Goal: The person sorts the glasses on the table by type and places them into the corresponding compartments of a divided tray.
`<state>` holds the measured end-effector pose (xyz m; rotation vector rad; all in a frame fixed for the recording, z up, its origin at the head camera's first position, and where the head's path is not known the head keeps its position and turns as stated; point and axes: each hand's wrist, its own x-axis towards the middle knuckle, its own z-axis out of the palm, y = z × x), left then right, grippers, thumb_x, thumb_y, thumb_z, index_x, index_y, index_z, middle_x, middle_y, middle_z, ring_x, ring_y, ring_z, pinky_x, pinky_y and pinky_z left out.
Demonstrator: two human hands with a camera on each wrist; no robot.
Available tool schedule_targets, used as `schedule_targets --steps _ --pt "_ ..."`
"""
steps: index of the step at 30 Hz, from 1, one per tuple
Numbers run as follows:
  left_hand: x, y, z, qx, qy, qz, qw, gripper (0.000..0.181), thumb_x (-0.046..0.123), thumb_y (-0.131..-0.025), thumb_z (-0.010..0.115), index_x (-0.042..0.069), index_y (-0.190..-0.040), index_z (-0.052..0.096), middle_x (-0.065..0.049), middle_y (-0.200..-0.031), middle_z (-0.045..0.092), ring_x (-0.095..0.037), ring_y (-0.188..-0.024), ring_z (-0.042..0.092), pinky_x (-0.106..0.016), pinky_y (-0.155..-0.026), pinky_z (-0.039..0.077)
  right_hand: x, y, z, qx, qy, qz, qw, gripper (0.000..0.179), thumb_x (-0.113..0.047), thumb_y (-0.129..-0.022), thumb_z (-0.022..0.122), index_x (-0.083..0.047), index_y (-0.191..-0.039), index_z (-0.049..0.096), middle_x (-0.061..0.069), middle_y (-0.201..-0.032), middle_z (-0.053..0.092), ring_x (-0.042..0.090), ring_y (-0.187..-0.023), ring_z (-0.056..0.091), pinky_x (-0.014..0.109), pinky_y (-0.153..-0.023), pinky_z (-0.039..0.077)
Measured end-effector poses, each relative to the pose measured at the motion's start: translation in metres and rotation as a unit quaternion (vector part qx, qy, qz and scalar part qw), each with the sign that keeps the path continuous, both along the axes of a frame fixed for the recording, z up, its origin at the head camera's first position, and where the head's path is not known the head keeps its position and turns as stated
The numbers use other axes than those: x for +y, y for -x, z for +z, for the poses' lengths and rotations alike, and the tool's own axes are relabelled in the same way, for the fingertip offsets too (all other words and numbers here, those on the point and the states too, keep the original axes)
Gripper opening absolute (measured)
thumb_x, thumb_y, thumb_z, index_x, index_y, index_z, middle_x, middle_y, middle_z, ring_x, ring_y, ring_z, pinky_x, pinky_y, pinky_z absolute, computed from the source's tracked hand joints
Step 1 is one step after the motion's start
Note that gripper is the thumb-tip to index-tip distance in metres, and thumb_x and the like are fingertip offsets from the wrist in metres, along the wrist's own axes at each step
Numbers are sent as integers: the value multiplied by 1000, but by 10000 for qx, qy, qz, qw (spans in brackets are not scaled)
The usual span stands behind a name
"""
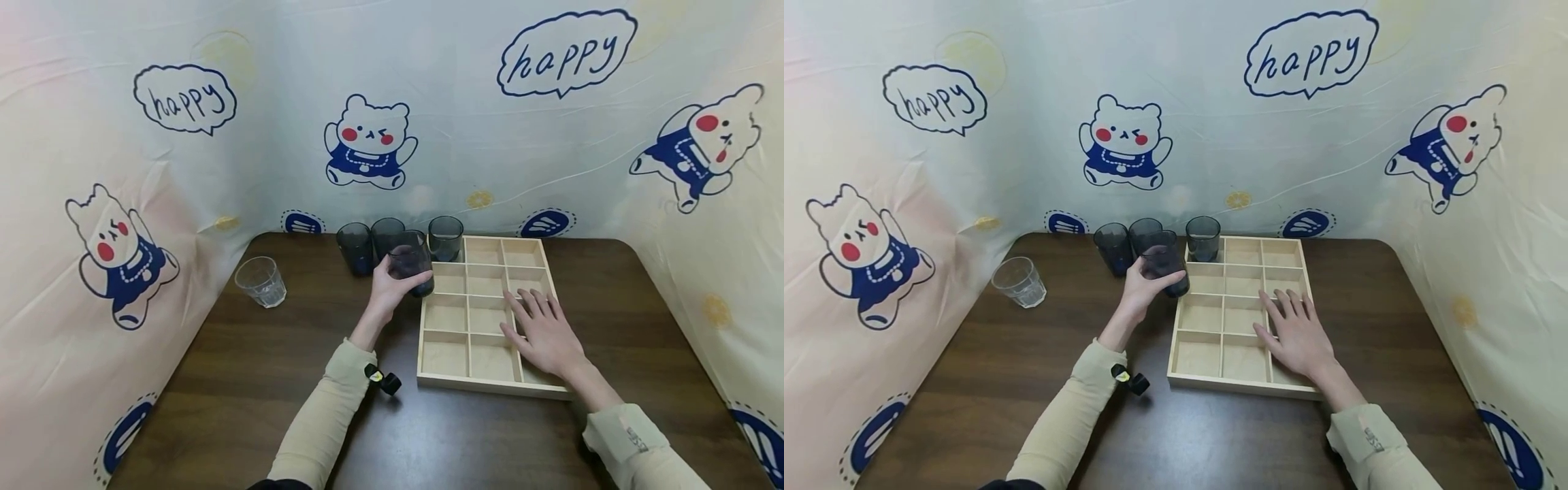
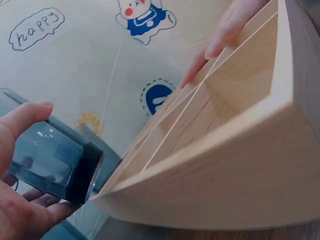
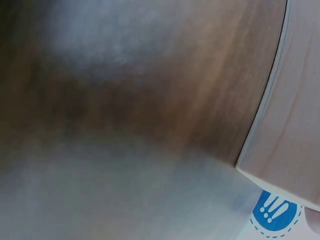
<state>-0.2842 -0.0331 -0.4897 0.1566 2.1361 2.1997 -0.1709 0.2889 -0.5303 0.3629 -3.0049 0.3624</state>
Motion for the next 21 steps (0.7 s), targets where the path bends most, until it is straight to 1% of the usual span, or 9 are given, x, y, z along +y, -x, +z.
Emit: schedule_targets --steps 6,8,13,15,17,21 --pt "17 2 -2 238 289 -131 9992 71 14 -85 94 13 -148 62 -15 -147 66 -30 -132 68 -43 -112 58 -1 1 0 16 14 12 10000 73 -56 -111 49 -15 -171 39 24 -169 42 47 -159 31 71 -133 15" --pt "22 2 -3 340 319 -207 9987 72 12 -85 94 11 -148 61 -16 -147 66 -31 -133 67 -46 -115 57 -1 1 0 20 22 14 10000 73 -56 -111 49 -15 -171 39 23 -169 43 47 -159 31 71 -134 15" --pt "34 4 -7 586 354 -373 9970 71 8 -83 94 8 -146 62 -17 -145 67 -33 -133 67 -47 -117 55 1 0 -1 78 -30 3 10000 72 -56 -111 51 -15 -170 40 24 -168 43 48 -159 32 71 -133 16" --pt "38 5 -8 694 510 -360 9956 71 10 -82 96 9 -146 64 -17 -144 68 -32 -133 67 -47 -117 55 1 0 -2 108 -39 -14 9999 72 -56 -111 51 -15 -170 40 24 -168 44 48 -158 33 70 -133 16" --pt "41 7 -9 815 664 -282 9941 73 12 -80 98 10 -145 65 -16 -144 69 -32 -133 67 -49 -116 56 1 0 -2 110 -30 -20 9999 72 -55 -111 52 -15 -170 40 24 -168 44 48 -158 33 71 -133 16" --pt "45 12 -13 936 902 -134 9914 74 15 -78 99 12 -145 66 -16 -143 71 -34 -132 67 -52 -114 56 0 0 -1 59 -50 -38 10000 72 -55 -111 51 -16 -171 40 23 -168 44 47 -159 32 70 -134 16"
